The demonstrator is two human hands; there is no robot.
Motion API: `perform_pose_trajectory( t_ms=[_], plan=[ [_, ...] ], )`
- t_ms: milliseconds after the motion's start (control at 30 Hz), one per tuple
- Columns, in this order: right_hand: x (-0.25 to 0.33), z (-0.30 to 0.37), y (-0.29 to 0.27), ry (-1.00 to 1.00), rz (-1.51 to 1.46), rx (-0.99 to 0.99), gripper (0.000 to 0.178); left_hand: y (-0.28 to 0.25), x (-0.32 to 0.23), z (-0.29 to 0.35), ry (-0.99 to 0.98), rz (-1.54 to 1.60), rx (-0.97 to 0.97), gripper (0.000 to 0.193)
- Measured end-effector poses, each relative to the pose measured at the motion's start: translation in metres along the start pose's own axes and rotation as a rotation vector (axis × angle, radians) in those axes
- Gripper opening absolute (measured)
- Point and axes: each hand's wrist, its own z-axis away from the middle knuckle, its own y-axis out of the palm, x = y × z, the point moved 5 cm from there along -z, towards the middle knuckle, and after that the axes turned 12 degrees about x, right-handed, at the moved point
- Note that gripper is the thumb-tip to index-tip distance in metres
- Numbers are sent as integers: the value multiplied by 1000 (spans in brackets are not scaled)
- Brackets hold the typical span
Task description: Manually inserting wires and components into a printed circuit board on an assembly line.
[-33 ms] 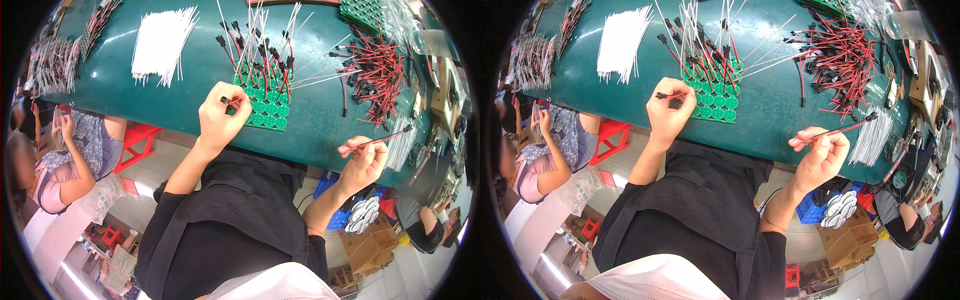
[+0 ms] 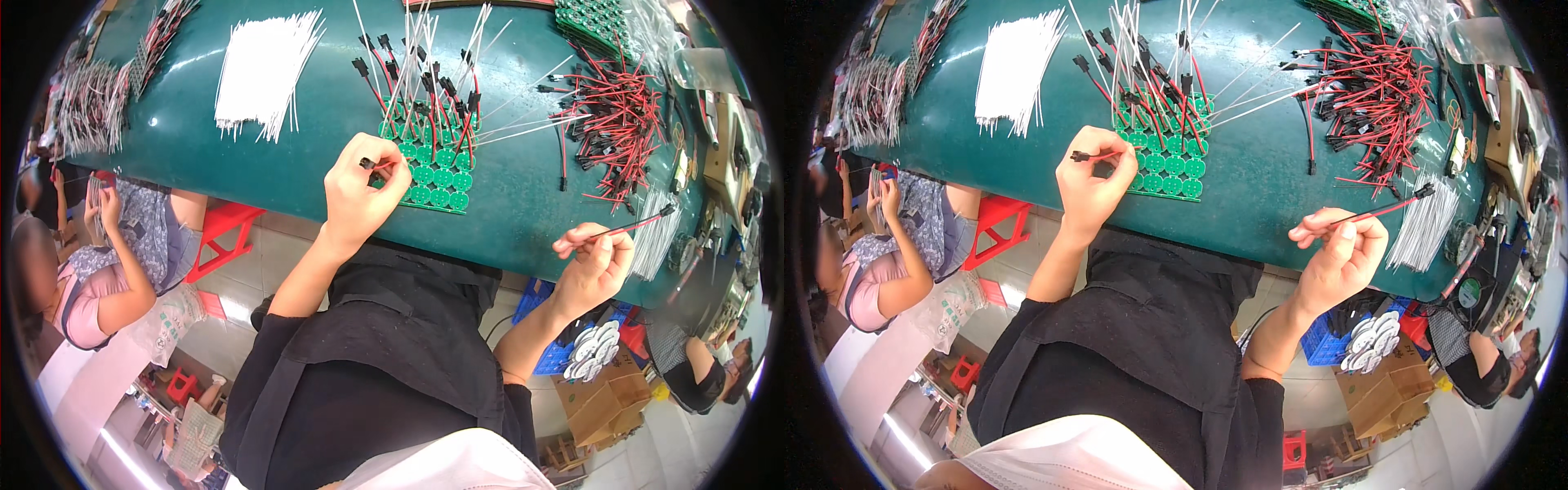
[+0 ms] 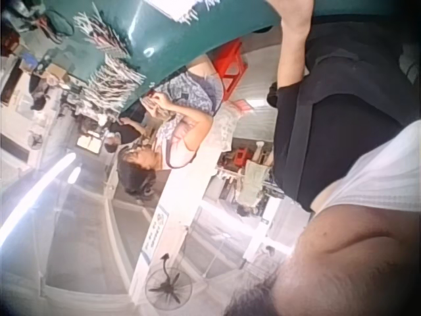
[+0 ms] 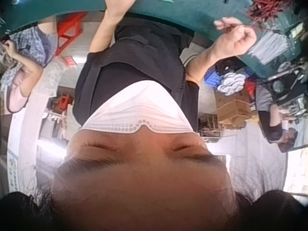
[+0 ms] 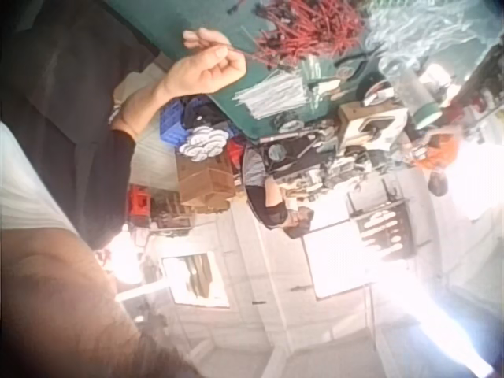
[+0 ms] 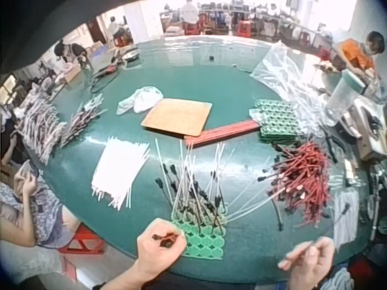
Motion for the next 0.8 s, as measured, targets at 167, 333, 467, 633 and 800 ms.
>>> perform_pose_trajectory(
  t_ms=[167, 333, 467, 633, 800],
  plan=[
    [2, 1, -1, -10, -68, -18, 10, -1, 0, -2, -14, 16, 53, 17],
    [4, 3, 0, -62, -32, -45, 19, 2, 1, 1, 9, 7, 10, 18],
    [8, 4, 5, -105, 23, -65, 33, 4, -1, 0, 17, -27, 7, 18],
    [10, 6, 7, -115, 37, -76, 31, 1, -4, -2, 52, -69, 58, 19],
    [14, 9, 10, -114, 36, -45, 27, -1, -5, -6, 24, -115, 122, 15]
  ],
)
